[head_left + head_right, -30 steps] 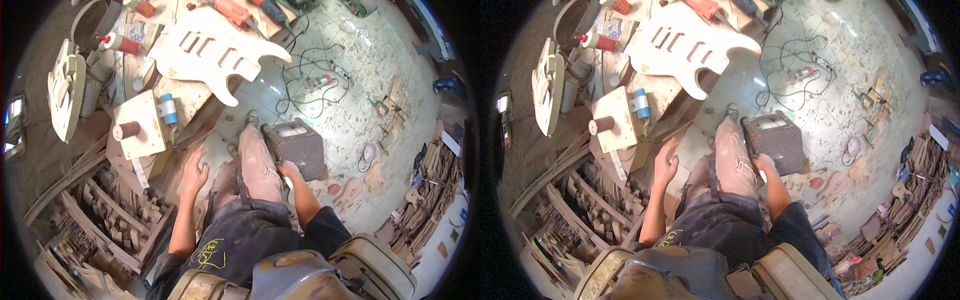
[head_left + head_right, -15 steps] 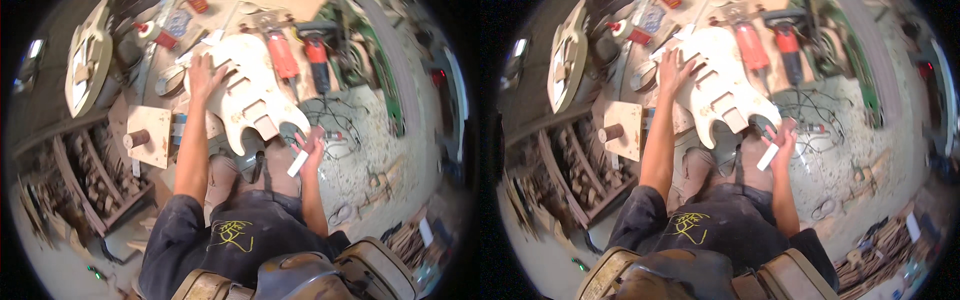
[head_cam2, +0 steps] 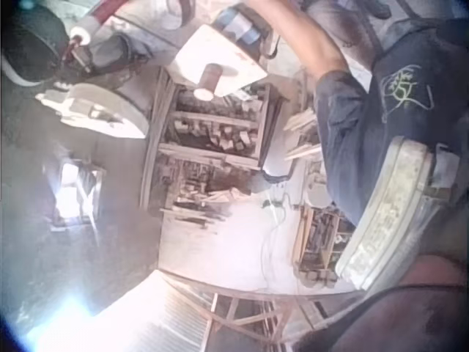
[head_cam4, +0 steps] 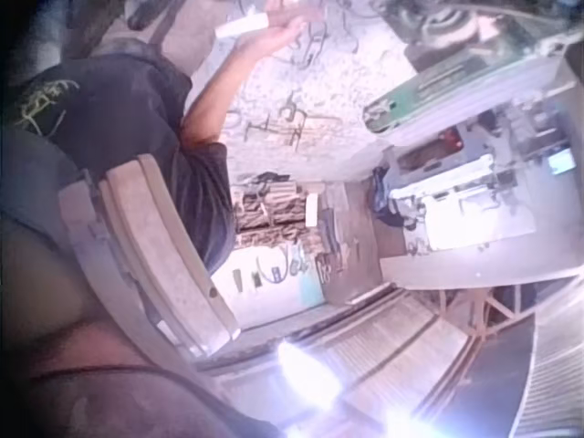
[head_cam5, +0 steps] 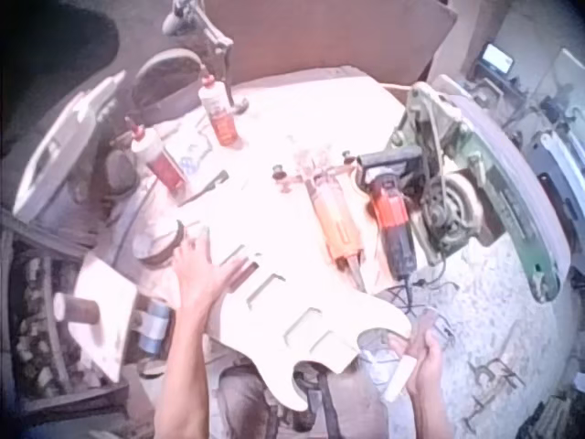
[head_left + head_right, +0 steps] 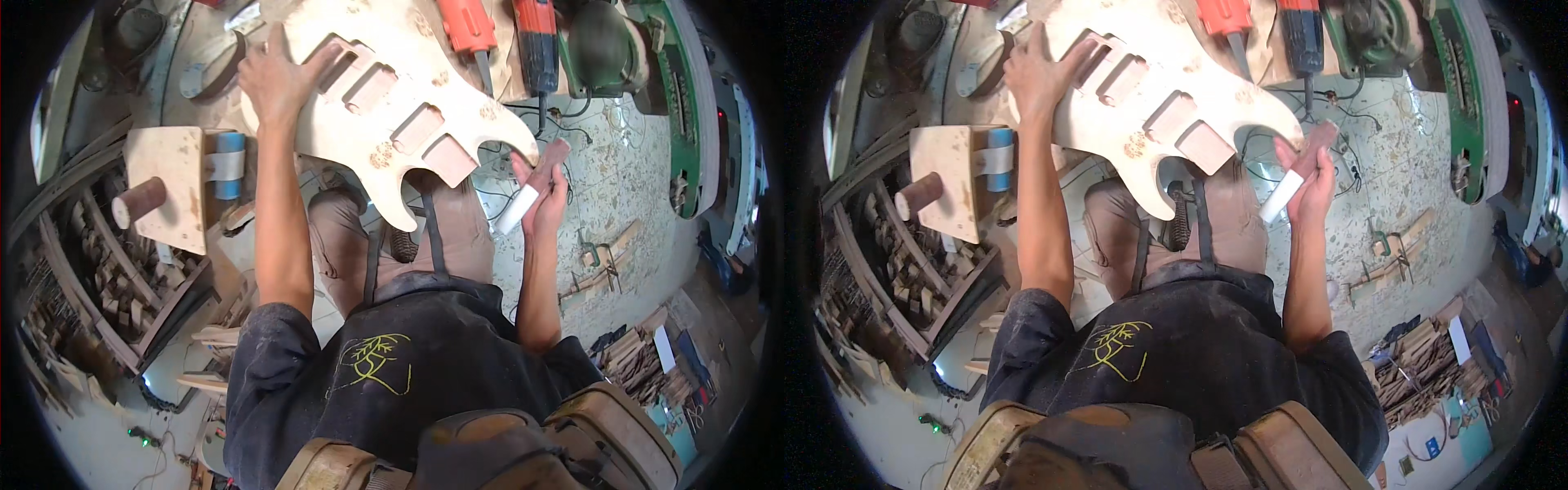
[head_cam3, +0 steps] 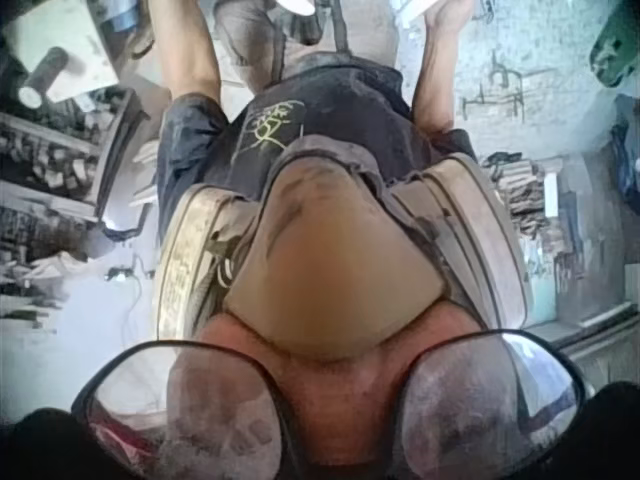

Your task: The person sands the surface of a wooden electric guitar body using a piece of sandpaper held by hand, focusing on the horn and interior cutouts.

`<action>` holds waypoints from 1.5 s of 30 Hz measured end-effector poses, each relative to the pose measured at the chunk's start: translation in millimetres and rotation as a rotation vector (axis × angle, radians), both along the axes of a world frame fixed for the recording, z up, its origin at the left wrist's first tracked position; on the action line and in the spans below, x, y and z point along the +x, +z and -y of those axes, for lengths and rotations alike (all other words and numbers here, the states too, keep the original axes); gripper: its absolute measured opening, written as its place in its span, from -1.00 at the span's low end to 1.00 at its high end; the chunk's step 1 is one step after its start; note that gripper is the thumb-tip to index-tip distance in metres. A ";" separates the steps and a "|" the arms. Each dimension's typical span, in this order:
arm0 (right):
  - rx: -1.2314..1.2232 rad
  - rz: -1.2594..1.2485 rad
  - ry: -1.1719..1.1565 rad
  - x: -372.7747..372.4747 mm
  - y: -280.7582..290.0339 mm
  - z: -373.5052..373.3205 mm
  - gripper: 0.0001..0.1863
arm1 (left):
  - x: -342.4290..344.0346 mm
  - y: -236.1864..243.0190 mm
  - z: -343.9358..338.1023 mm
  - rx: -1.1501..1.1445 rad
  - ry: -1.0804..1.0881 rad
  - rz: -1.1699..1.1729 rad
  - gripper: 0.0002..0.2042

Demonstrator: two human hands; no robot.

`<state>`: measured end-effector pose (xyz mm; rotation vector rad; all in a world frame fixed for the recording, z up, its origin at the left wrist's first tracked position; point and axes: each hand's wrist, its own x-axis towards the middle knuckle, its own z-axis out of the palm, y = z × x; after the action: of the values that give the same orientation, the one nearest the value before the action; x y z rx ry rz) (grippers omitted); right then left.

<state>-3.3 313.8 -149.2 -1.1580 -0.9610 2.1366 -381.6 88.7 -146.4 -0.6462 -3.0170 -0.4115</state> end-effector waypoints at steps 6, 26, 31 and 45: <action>0.101 -0.076 0.045 0.0 -15.5 -11.6 -0.34 | 8.2 -7.8 22.2 -0.022 0.035 -0.125 0.13; 0.470 -0.103 0.370 71.8 -18.8 119.8 -0.61 | 177.5 41.6 39.4 0.796 -0.204 0.131 -0.63; 0.451 -0.294 0.636 53.2 11.3 137.0 -0.55 | 303.0 17.0 65.3 1.200 -0.371 0.810 -0.56; 0.464 -0.233 0.979 104.1 20.5 152.1 0.01 | 352.3 10.0 81.2 1.539 -0.273 0.913 -0.48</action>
<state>100.8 161.7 -128.7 -0.1703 -2.0429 2.4101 -29.3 7.4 -136.4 -0.6830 -1.8543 -3.0713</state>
